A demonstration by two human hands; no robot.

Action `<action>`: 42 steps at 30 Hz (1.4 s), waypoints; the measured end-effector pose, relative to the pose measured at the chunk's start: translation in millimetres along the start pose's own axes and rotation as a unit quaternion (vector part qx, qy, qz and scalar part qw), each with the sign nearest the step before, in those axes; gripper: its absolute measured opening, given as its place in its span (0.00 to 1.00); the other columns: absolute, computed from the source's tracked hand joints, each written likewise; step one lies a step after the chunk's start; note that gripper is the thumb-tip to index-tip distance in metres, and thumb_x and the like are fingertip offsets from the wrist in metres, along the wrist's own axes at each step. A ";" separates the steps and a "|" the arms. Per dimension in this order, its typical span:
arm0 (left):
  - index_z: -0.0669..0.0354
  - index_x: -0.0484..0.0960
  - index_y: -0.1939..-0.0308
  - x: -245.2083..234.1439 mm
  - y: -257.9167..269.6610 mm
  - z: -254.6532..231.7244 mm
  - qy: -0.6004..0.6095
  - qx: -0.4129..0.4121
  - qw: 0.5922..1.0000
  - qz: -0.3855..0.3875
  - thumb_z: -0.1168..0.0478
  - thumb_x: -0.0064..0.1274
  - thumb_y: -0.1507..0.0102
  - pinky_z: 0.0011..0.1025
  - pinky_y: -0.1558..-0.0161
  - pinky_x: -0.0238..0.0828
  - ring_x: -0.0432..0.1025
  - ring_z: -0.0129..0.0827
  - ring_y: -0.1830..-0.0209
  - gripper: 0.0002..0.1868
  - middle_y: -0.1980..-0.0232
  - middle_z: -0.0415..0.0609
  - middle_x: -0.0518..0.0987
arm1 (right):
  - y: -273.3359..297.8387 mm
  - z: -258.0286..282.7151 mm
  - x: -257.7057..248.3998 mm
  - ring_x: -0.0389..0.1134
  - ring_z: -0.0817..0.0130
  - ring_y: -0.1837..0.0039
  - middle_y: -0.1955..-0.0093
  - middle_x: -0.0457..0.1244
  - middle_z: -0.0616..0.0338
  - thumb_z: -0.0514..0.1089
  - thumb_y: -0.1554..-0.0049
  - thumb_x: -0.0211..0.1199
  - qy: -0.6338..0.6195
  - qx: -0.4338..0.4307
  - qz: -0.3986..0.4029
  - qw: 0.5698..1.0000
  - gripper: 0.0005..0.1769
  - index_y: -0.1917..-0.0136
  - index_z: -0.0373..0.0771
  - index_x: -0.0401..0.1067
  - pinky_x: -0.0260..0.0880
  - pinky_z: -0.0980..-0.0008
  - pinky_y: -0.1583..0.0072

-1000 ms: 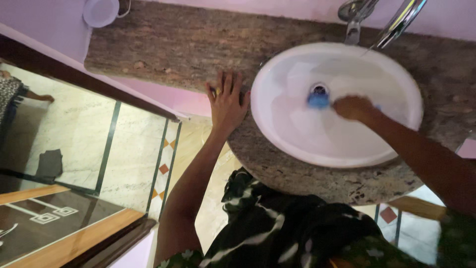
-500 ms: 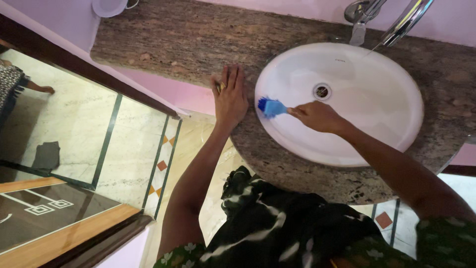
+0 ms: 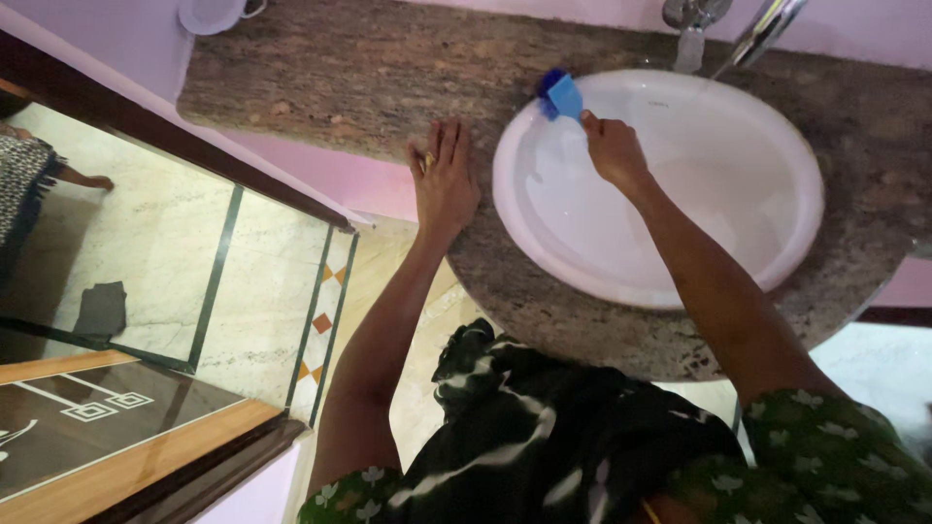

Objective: The person scrubs the inside of a white bathroom sink and the surrounding granite countertop using a blue scrub brush. They repeatedly scrub the basin and the rim while water runs from the faucet.

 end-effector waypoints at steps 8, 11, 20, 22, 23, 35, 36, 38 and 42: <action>0.57 0.67 0.25 0.0 0.6 -0.3 0.007 -0.001 1.000 -0.009 0.56 0.45 0.27 0.66 0.23 0.38 0.51 0.46 0.17 0.26 0.20 0.49 0.63 | 68.7 -20.5 20.8 0.71 0.46 0.48 0.47 0.69 0.37 0.72 0.35 0.44 0.017 -0.120 0.337 0.934 0.38 0.42 0.36 0.76 0.70 0.50 0.41; 0.59 0.67 0.25 -2.2 -0.4 -2.1 0.000 0.001 1.000 0.007 0.58 0.45 0.30 0.68 0.24 0.37 0.51 0.47 0.18 0.28 0.20 0.50 0.63 | 89.6 -75.4 -25.7 0.71 0.44 0.43 0.44 0.70 0.38 0.74 0.35 0.44 0.189 -0.040 0.415 0.889 0.43 0.45 0.33 0.80 0.70 0.49 0.37; 0.58 0.66 0.24 -4.6 -1.9 -1.4 0.011 -0.003 1.000 -0.003 0.58 0.46 0.29 0.67 0.23 0.39 0.51 0.47 0.18 0.29 0.22 0.50 0.63 | 23.1 -81.6 54.7 0.72 0.40 0.45 0.49 0.71 0.41 0.65 0.31 0.42 0.228 -0.112 0.203 0.946 0.34 0.50 0.39 0.80 0.70 0.43 0.41; 0.58 0.66 0.24 -6.8 0.9 -1.6 0.014 0.009 1.000 -0.012 0.58 0.46 0.31 0.68 0.25 0.39 0.51 0.47 0.18 0.30 0.21 0.50 0.63 | -5.2 -92.3 39.1 0.73 0.42 0.46 0.50 0.71 0.43 0.63 0.31 0.43 0.274 -0.081 0.133 0.949 0.31 0.49 0.40 0.80 0.71 0.43 0.44; 0.57 0.66 0.24 -7.0 2.2 -1.0 0.022 -0.001 1.000 -0.002 0.58 0.46 0.30 0.67 0.24 0.39 0.51 0.47 0.18 0.29 0.21 0.50 0.63 | -8.6 -106.0 25.2 0.73 0.42 0.47 0.50 0.71 0.44 0.62 0.31 0.43 0.297 -0.053 0.115 0.946 0.30 0.49 0.41 0.79 0.71 0.44 0.45; 0.57 0.65 0.22 -3.0 -2.5 0.2 0.021 0.005 1.000 0.016 0.59 0.44 0.28 0.66 0.24 0.36 0.50 0.47 0.17 0.29 0.20 0.52 0.62 | 38.3 -37.8 -35.3 0.72 0.46 0.59 0.63 0.70 0.49 0.62 0.30 0.48 0.262 -0.113 -0.012 0.958 0.27 0.56 0.47 0.80 0.68 0.44 0.56; 0.56 0.65 0.23 -4.8 -1.2 0.5 0.027 0.001 1.000 0.014 0.58 0.44 0.28 0.66 0.24 0.36 0.51 0.47 0.18 0.28 0.20 0.51 0.63 | 28.8 -24.7 -31.9 0.73 0.46 0.59 0.63 0.70 0.49 0.63 0.29 0.46 0.270 -0.127 -0.023 0.954 0.29 0.56 0.46 0.80 0.69 0.45 0.57; 0.55 0.67 0.24 -6.8 -0.8 0.3 0.029 -0.004 0.999 0.018 0.57 0.44 0.29 0.66 0.24 0.37 0.51 0.46 0.18 0.28 0.20 0.50 0.63 | 10.4 -29.0 -43.6 0.73 0.46 0.59 0.62 0.70 0.47 0.66 0.29 0.44 0.291 -0.107 -0.043 0.950 0.32 0.55 0.45 0.81 0.70 0.46 0.57; 0.56 0.68 0.25 -5.4 -1.9 2.4 0.029 -0.003 0.999 0.017 0.56 0.44 0.27 0.66 0.24 0.37 0.52 0.46 0.18 0.26 0.20 0.49 0.63 | -10.2 -119.7 -91.8 0.73 0.43 0.54 0.56 0.70 0.44 0.68 0.30 0.45 0.335 0.024 -0.055 0.940 0.31 0.48 0.48 0.81 0.68 0.41 0.54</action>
Point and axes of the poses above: each hand's wrist, its own y-axis away from the middle knuckle, its own x-axis out of the palm, z = x × y, the point moved 2 cm from there along -y, towards the middle knuckle
